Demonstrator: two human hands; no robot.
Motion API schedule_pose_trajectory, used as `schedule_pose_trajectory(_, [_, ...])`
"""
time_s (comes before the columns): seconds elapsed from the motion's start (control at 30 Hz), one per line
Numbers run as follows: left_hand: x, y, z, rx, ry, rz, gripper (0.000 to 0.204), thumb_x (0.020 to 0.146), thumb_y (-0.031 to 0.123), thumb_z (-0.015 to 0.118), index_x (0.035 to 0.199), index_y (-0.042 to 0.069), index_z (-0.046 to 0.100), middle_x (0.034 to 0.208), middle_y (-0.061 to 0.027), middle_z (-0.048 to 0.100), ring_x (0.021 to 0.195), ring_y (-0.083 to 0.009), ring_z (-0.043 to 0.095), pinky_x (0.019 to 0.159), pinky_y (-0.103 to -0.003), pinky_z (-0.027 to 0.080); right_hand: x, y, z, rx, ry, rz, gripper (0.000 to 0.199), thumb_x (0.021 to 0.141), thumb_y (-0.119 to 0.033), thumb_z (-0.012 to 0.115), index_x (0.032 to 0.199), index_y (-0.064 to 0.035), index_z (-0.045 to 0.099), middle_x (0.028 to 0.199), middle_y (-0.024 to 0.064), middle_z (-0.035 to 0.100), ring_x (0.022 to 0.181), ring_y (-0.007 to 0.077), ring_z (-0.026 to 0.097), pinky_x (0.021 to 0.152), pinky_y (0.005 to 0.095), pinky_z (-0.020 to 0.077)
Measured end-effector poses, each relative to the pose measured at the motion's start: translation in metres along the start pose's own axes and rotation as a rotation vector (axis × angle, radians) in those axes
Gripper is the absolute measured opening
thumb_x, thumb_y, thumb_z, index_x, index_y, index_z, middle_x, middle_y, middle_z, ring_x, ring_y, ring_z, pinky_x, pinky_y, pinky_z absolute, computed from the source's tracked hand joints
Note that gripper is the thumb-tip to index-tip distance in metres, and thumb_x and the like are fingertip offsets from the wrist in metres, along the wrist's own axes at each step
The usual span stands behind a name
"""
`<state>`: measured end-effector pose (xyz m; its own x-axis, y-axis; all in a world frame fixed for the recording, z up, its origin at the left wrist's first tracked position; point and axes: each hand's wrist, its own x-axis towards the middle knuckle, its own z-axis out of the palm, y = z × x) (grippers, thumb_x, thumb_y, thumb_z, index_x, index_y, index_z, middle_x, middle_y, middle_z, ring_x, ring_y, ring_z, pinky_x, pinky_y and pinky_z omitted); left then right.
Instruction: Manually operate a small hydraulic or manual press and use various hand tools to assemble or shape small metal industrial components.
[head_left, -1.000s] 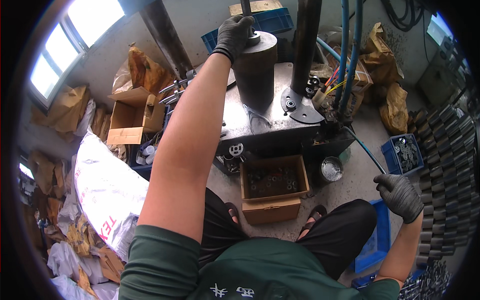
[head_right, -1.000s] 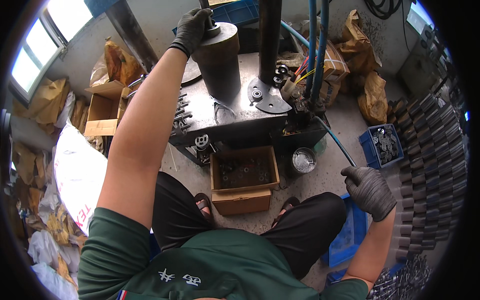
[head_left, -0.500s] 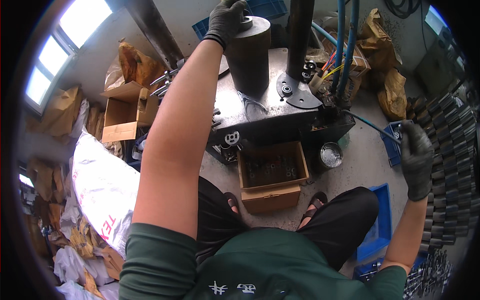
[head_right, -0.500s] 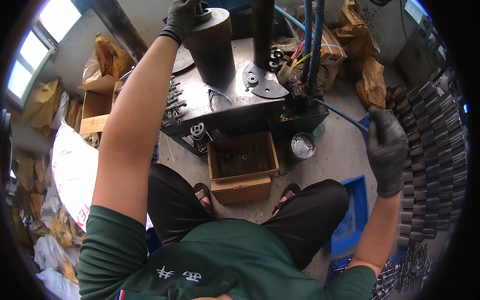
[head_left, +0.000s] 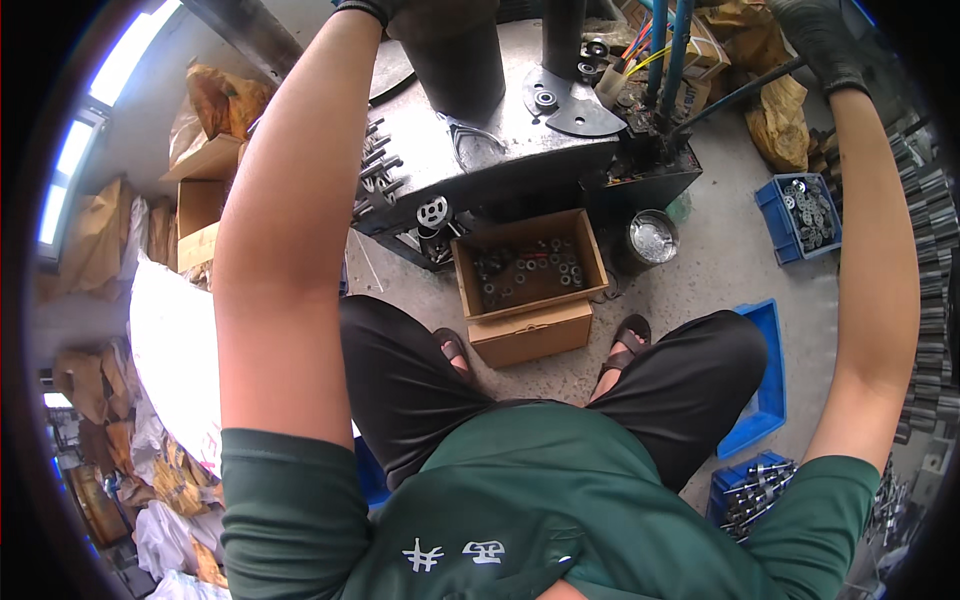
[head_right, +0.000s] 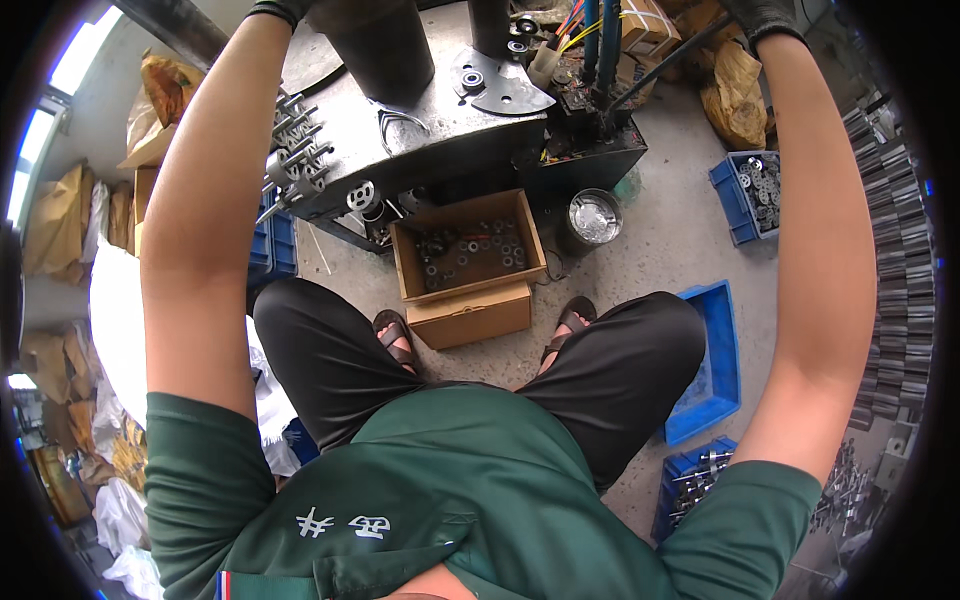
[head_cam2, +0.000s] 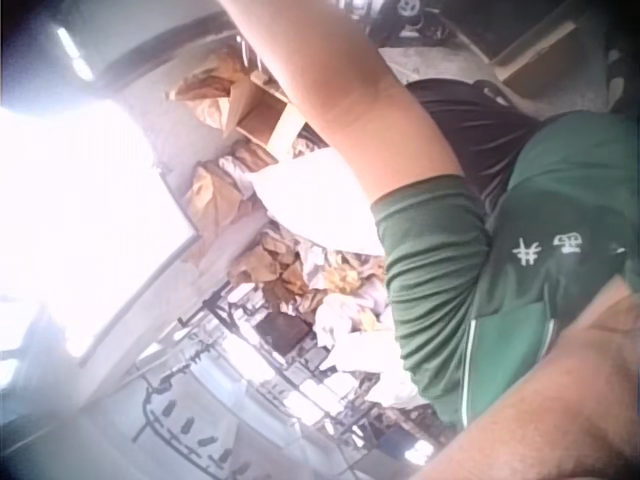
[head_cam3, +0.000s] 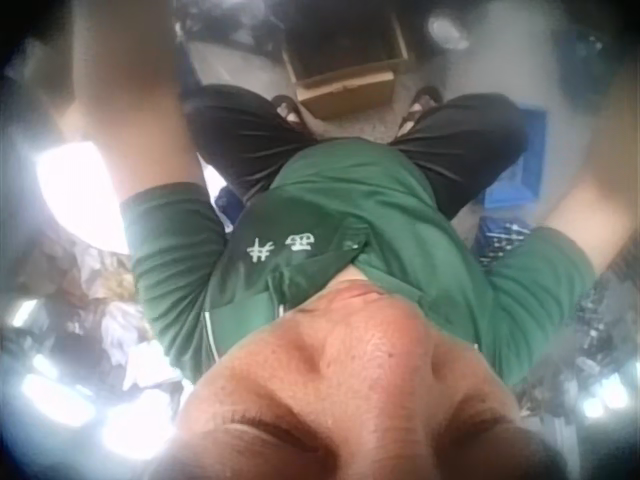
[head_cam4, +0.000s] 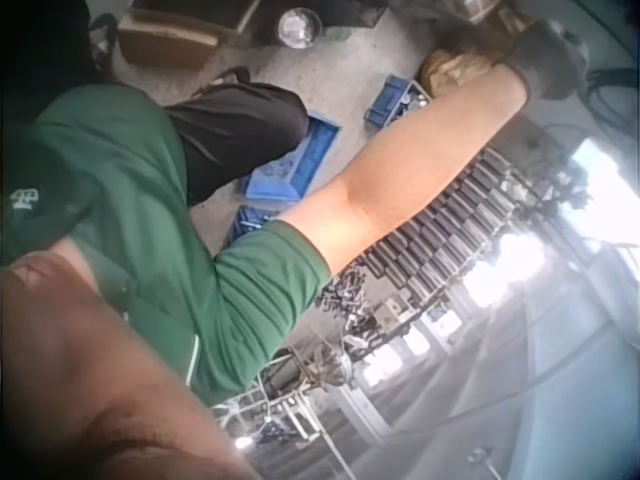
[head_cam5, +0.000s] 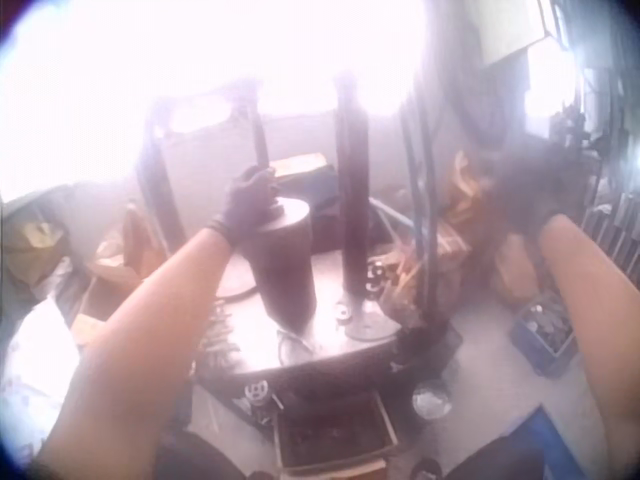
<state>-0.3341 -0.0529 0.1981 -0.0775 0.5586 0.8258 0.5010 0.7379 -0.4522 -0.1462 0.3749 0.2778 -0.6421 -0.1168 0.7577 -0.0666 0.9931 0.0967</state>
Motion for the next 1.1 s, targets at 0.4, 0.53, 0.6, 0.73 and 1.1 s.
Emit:
schedule_pose_trajectory(0.4, [0.009, 0.158, -0.113, -1.306, 0.304, -0.64, 0.022, 0.098, 0.022, 0.064, 0.11, 0.004, 0.065, 0.09, -0.0053, 0.065, 0.084, -0.0135, 0.063, 0.078, -0.034, 0.054, 0.002, 0.009, 0.005, -0.137, -0.25, 0.206, 0.037, 0.094, -0.04, 0.055, 0.123, -0.0207, 0.067, 0.117, 0.0132, 0.071, 0.108, 0.0351, 0.067, 0.092, 0.0444, 0.0528])
schedule_pose_trajectory(0.53, [-0.059, 0.252, -0.153, -1.622, -0.007, -0.909, 0.032, 0.104, 0.035, 0.055, 0.108, 0.004, 0.061, 0.084, -0.003, 0.062, 0.075, -0.012, 0.06, 0.069, -0.029, 0.051, -0.008, 0.007, -0.008, -0.114, -0.257, 0.232, 0.036, 0.091, -0.039, 0.055, 0.117, -0.0197, 0.068, 0.114, 0.0148, 0.071, 0.104, 0.0361, 0.068, 0.09, 0.0471, 0.0534])
schedule_pose_trajectory(0.6, [-0.097, 0.288, -0.164, -1.734, -0.173, -1.174, 0.042, 0.105, 0.045, 0.05, 0.101, 0.005, 0.063, 0.078, -0.0026, 0.061, 0.065, -0.0112, 0.056, 0.062, -0.028, 0.049, -0.017, 0.008, -0.013, -0.11, -0.243, 0.235, 0.034, 0.091, -0.039, 0.055, 0.115, -0.0189, 0.069, 0.112, 0.0146, 0.072, 0.104, 0.036, 0.068, 0.089, 0.0466, 0.0535])
schedule_pose_trajectory(0.73, [-0.148, 0.32, -0.151, -1.744, -0.393, -1.746, 0.049, 0.105, 0.051, 0.045, 0.096, 0.006, 0.062, 0.067, -0.0001, 0.053, 0.06, -0.0116, 0.056, 0.054, -0.027, 0.048, -0.046, 0.018, -0.022, -0.01, -0.172, 0.093, 0.026, 0.094, -0.032, 0.058, 0.109, -0.015, 0.07, 0.102, 0.0134, 0.073, 0.096, 0.0361, 0.07, 0.085, 0.0446, 0.0545])
schedule_pose_trajectory(1.1, [-0.143, 0.3, -0.117, -1.827, -0.312, -2.204, 0.029, 0.097, 0.032, 0.047, 0.087, 0.009, 0.063, 0.068, -0.0017, 0.055, 0.06, -0.0153, 0.055, 0.053, -0.034, 0.049, -0.202, -0.069, -0.109, 0.35, -0.158, -0.506, 0.029, 0.079, 0.004, 0.065, 0.107, -0.0038, 0.064, 0.094, 0.0145, 0.066, 0.084, 0.0341, 0.066, 0.075, 0.0449, 0.052])
